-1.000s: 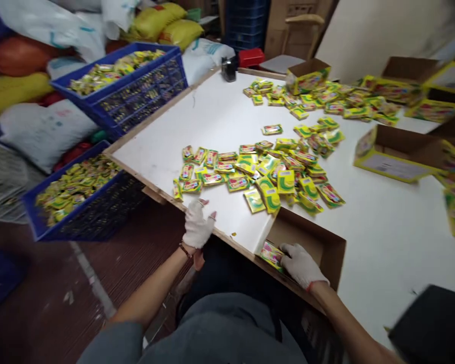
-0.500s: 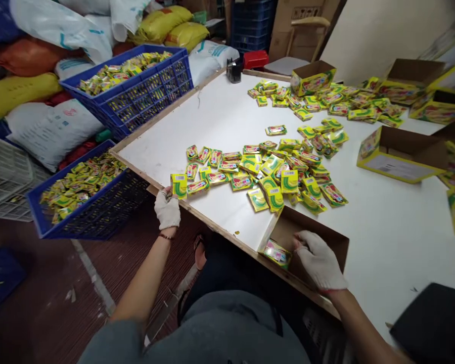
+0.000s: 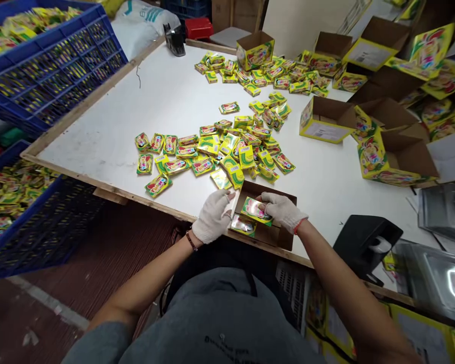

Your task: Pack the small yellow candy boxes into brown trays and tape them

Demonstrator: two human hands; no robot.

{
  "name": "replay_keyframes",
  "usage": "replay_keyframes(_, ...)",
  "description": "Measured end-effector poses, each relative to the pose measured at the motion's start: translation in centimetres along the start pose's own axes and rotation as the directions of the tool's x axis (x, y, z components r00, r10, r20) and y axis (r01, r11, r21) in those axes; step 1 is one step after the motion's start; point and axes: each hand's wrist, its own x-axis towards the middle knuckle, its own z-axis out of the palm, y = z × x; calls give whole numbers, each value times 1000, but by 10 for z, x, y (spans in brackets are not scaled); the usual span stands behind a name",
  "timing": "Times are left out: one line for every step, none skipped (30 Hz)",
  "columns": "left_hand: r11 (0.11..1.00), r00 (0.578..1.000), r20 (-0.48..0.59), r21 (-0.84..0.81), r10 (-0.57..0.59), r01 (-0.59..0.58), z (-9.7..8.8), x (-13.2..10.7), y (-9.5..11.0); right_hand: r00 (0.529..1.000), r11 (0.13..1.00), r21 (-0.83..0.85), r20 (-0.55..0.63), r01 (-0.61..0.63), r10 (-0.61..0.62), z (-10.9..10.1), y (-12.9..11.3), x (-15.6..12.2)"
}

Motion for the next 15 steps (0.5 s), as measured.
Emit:
replay_keyframes(993, 993, 12, 21, -120, 119, 0, -4, -10, 999, 997, -73, -39, -33, 30, 2, 7, 5)
replay_keyframes(973, 974, 20, 62, -224, 222, -4, -8, -22, 997, 990, -126, -52, -57, 50, 6, 12, 11)
replay_keyframes(942, 948, 22, 123, -318, 313, -10, -11, -35, 997, 984, -162, -46, -71, 64, 10, 15, 17)
replay_keyframes(896, 913, 14, 198, -408, 398, -20, -12, -49, 997, 979, -190, -31, -78, 73, 16, 16, 23)
replay_keyframes(833, 868, -5, 279, -496, 477, -31, -13, -62, 997, 972, -220, -18, -81, 79, 22, 16, 28)
replay_keyframes(757, 817, -28, 360, -576, 546, -44, -13, -75, 997, 963, -256, -13, -80, 79, 28, 15, 33)
replay_keyframes(671, 761, -54, 434, -647, 601, -57, -13, -87, 998, 949, -308, -16, -66, 64, 33, 14, 36)
replay_keyframes(585, 704, -75, 498, -707, 641, -70, -13, -99, 999, 927, -372, -28, -41, 33, 37, 13, 37)
replay_keyframes(510, 650, -86, 546, -755, 664, -81, -14, -109, 999, 897, -442, -41, -12, -8, 41, 13, 38)
replay_keyframes(454, 605, -85, 581, -792, 675, -90, -16, -119, 997, 862, -507, -50, 19, -51, 44, 14, 38)
replay_keyframes(416, 568, -76, 603, -819, 681, -98, -19, -127, 994, 827, -561, -55, 47, -94, 46, 15, 37)
replay_keyframes(393, 539, -66, 612, -839, 686, -103, -23, -134, 991, 798, -598, -50, 72, -127, 48, 18, 36)
replay_keyframes(379, 518, -61, 611, -853, 695, -106, -28, -140, 988, 783, -616, -42, 89, -146, 49, 21, 35)
replay_keyframes(374, 508, -61, 603, -859, 704, -108, -33, -144, 988, 781, -617, -31, 102, -153, 49, 24, 35)
replay_keyframes(377, 510, -69, 590, -857, 714, -109, -38, -147, 987, 784, -609, -14, 118, -159, 50, 26, 35)
